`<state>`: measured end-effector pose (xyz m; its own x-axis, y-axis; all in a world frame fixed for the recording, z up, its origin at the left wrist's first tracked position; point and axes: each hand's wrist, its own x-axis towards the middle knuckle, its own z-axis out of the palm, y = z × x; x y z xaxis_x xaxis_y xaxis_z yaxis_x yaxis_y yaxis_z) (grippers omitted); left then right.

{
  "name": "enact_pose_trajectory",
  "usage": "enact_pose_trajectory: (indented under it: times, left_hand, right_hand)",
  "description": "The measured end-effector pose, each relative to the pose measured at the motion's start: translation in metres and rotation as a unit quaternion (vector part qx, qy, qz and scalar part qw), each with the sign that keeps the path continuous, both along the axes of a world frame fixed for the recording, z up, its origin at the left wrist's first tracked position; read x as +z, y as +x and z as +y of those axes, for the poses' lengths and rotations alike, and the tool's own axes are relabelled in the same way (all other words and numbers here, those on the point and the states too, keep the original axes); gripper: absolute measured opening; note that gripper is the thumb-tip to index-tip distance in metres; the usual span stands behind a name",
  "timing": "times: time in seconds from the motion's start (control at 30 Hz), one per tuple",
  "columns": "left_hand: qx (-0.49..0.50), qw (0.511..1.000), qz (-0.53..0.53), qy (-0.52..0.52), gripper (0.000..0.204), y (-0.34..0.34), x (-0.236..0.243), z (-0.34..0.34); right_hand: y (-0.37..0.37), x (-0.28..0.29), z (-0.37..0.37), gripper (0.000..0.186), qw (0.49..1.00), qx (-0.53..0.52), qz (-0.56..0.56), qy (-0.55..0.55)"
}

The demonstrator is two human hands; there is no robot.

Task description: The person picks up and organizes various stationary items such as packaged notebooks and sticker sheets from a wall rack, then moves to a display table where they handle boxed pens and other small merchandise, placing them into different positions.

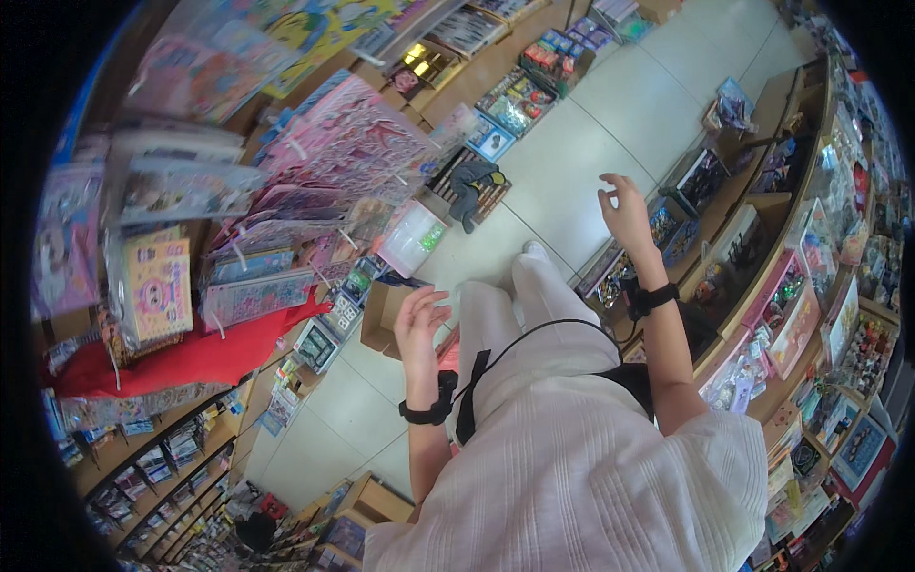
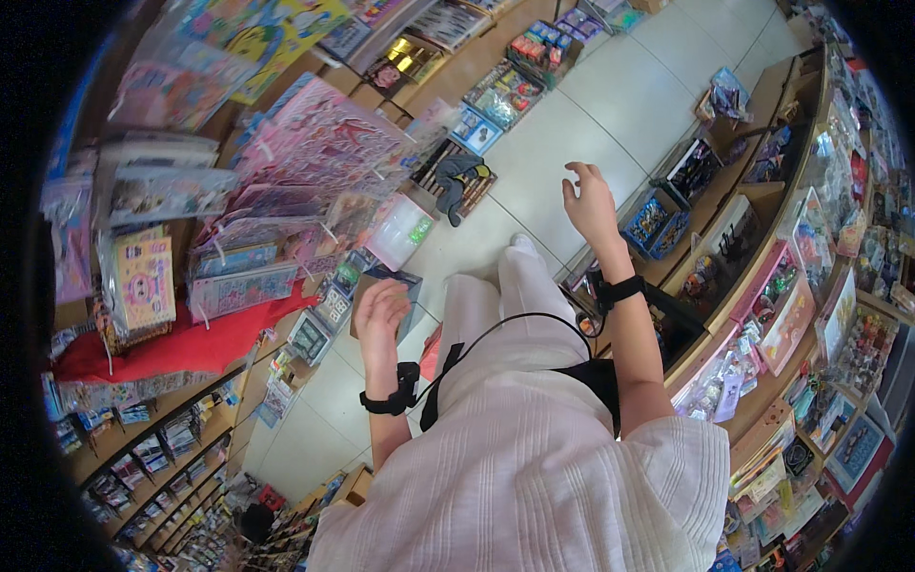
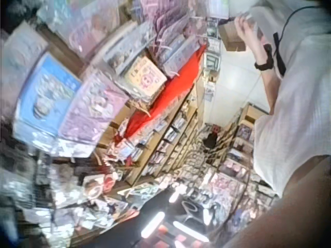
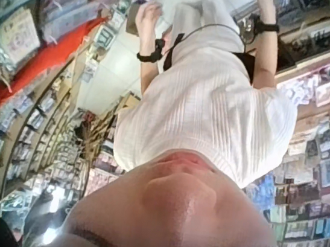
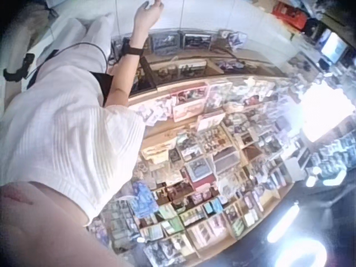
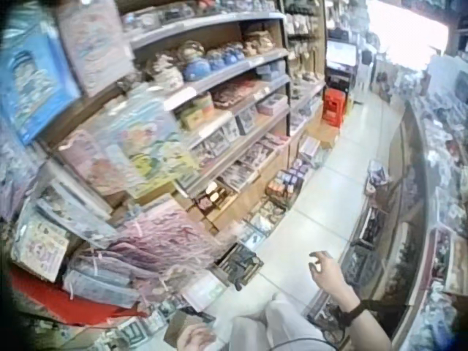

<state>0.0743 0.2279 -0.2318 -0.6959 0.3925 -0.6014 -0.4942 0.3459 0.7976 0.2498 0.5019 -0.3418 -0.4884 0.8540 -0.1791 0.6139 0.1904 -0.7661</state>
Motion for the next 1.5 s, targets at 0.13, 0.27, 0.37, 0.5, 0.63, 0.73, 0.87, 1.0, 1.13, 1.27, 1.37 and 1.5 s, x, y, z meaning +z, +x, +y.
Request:
enact_pose_trajectory:
  times: [0.13,0.27,0.37,0.5,0.63,0.73,0.87,1.0,1.13,1.27,1.37,1.5]
  left_hand:
    - [-0.070,0.997,-0.028,-0.020,0.024,0.050,-0.025,0.064]
    - [-0.082,0.991,-0.104,-0.015,0.023,0.095,-0.038,0.113]
    - [-0.139,0.981,-0.137,-0.021,0.022,0.114,-0.041,0.129]
    - [-0.137,0.983,-0.121,-0.014,0.022,0.114,-0.040,0.145]
    - [-0.111,0.990,-0.093,-0.005,0.022,0.110,-0.032,0.141]
    - [-0.095,0.992,-0.077,-0.029,0.022,0.112,-0.026,0.131]
    - [-0.090,0.993,-0.069,-0.028,0.022,0.114,-0.015,0.120]
    - [-0.078,0.994,-0.071,-0.036,0.021,0.113,-0.010,0.108]
    - [-0.064,0.995,-0.067,-0.025,0.020,0.113,-0.009,0.091]
    - [-0.046,0.997,-0.067,0.000,0.020,0.118,-0.004,0.060]
    - [-0.023,0.998,-0.062,0.018,0.020,0.117,0.007,0.028]
    - [0.040,0.997,-0.023,0.063,0.020,0.116,0.019,-0.027]
  right_hand:
    - [0.042,-0.055,0.028,0.026,0.967,0.138,-0.214,0.005]
    - [0.065,-0.094,0.038,0.022,0.985,0.050,-0.143,-0.085]
    - [0.074,-0.092,0.052,0.021,0.987,0.056,-0.120,-0.088]
    - [0.080,-0.097,0.070,0.022,0.981,0.096,-0.149,-0.082]
    - [0.067,-0.096,0.069,0.023,0.975,0.140,-0.149,-0.089]
    - [0.055,-0.092,0.058,0.025,0.969,0.183,-0.142,-0.088]
    - [0.041,-0.089,0.045,0.027,0.958,0.228,-0.148,-0.090]
    - [0.036,-0.090,0.033,0.028,0.952,0.253,-0.146,-0.091]
    - [0.038,-0.094,0.019,0.030,0.942,0.283,-0.158,-0.089]
    - [0.036,-0.096,0.000,0.032,0.925,0.323,-0.188,-0.068]
    - [0.024,-0.079,-0.021,0.033,0.901,0.374,-0.217,-0.043]
    - [-0.004,-0.060,-0.065,0.034,0.879,0.440,-0.181,-0.001]
